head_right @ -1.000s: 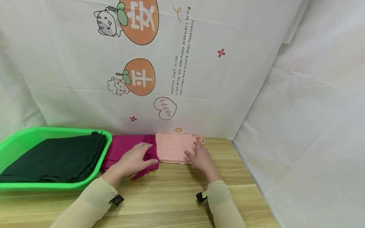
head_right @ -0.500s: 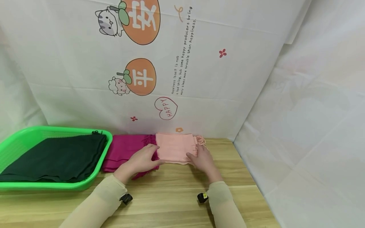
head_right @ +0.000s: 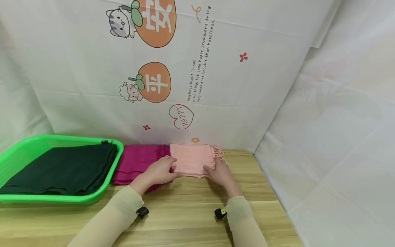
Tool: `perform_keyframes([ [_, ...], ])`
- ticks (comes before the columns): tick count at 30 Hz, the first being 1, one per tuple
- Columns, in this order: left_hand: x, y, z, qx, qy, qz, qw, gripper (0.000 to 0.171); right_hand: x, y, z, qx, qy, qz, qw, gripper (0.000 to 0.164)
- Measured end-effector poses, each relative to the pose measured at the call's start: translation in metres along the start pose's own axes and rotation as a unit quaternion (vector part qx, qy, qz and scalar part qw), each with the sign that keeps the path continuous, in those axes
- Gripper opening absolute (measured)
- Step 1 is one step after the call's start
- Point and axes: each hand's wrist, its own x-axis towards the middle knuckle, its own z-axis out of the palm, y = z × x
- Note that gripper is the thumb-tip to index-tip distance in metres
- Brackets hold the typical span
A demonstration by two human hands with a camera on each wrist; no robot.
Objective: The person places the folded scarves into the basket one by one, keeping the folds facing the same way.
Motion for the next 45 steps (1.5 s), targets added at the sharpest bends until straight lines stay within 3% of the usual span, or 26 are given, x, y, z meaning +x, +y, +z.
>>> perform_keyframes([
  [8, 0.004, -0.001, 0.002, 0.007, 0.001, -0.010, 0.9999, 0.055, 0.000, -0.001, 0.001, -0.003, 0.008, -0.012, 1.000, 0.074],
  [14, 0.007, -0.003, 0.004, 0.011, 0.000, -0.028, 0.9995, 0.049, 0.001, 0.001, 0.005, -0.011, 0.013, -0.015, 1.000, 0.073],
  [28, 0.010, -0.002, 0.005, 0.038, -0.002, -0.097, 0.9946, 0.065, 0.002, 0.000, 0.008, -0.046, 0.020, -0.020, 0.999, 0.070],
  [37, 0.011, -0.010, 0.011, 0.097, -0.024, -0.048, 0.9938, 0.036, 0.001, 0.001, 0.009, -0.083, 0.036, -0.022, 0.996, 0.058],
  [45, 0.010, -0.007, 0.012, 0.115, -0.034, -0.049, 0.9916, 0.032, 0.000, 0.000, 0.005, -0.103, 0.030, -0.010, 0.994, 0.053],
])
